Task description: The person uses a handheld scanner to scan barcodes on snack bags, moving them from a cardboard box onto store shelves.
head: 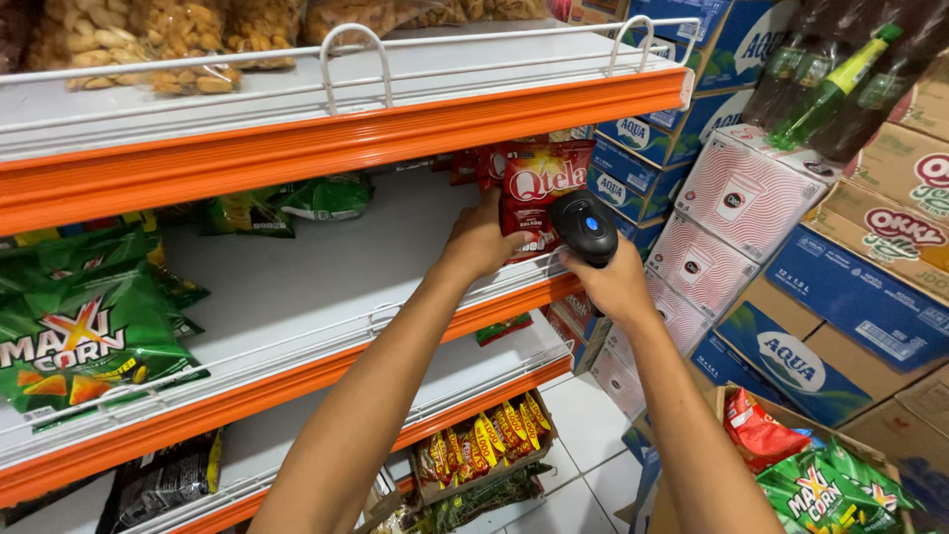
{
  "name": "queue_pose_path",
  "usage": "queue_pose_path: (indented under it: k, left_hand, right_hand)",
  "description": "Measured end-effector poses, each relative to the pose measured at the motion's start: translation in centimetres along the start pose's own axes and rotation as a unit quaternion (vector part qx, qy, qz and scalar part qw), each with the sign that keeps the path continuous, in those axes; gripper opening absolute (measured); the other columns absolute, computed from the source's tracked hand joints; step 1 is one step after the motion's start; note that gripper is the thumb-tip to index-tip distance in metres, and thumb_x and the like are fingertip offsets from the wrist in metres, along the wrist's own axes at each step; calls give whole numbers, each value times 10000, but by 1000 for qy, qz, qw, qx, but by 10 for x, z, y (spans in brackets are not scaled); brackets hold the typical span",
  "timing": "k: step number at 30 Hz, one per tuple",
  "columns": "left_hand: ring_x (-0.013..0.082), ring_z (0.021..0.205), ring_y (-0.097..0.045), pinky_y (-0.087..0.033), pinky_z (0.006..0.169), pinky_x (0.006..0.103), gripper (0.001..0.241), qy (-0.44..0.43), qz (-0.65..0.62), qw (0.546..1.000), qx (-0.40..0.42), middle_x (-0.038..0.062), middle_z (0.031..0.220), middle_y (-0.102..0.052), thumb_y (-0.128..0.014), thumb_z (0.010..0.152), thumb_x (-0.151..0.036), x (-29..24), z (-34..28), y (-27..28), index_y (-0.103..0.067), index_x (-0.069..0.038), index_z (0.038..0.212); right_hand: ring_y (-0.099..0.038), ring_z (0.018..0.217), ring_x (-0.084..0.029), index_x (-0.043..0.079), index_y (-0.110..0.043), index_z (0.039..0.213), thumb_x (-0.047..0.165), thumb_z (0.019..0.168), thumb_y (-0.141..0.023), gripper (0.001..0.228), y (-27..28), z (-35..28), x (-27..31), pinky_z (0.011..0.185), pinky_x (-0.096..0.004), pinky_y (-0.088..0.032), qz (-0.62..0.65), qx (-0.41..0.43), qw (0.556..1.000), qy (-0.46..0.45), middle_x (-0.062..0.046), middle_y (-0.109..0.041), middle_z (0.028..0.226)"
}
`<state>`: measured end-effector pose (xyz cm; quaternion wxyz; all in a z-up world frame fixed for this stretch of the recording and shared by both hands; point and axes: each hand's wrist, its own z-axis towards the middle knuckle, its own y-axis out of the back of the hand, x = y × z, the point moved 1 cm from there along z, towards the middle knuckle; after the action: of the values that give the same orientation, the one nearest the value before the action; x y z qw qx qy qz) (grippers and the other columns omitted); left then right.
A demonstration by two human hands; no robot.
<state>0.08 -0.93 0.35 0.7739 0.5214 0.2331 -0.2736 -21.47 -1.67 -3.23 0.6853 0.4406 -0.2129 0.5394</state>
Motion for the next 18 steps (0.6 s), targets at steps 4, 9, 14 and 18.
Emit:
queue_pose_path:
  k: [4,9,14,18]
  left_hand:
    - [397,1102,-682,-547,945,437,709,-16,-25,1000,-9,215,1172,-715,-852,783,-327,1,-2,0,-498,-72,1342]
    - [386,1095,-691,-551,938,442,676,-28,-40,999,-13,203,1164,-727,-841,782,-305,2,-3,-2,-516,-72,1326]
    - [411,1091,-680,-548,933,447,716,-38,-17,999,-21,237,1163,-710,-845,793,-322,5,0,-5,-483,-48,1348]
    - [441,1071,-672,-547,918,470,755,-27,8,999,-27,262,1143,-695,-839,806,-358,7,-1,-7,-460,-43,1377]
  right_hand:
    - [-691,887,-165,75,-697,1161,178,817,-806,375,1,-1,7,834,-320,-527,-10,-1,1000,-15,-50,-762,990]
    - [-681,916,-157,59,-673,1159,154,813,-798,381,1,-2,9,862,-307,-523,10,3,1000,17,-49,-752,1006]
    - [-681,926,-169,60,-668,1171,142,809,-793,391,1,-3,12,862,-308,-522,13,2,1000,24,-53,-748,1019]
    - [-693,961,-180,65,-673,1175,138,813,-786,385,0,-4,10,889,-311,-527,7,-2,999,33,-65,-752,1063]
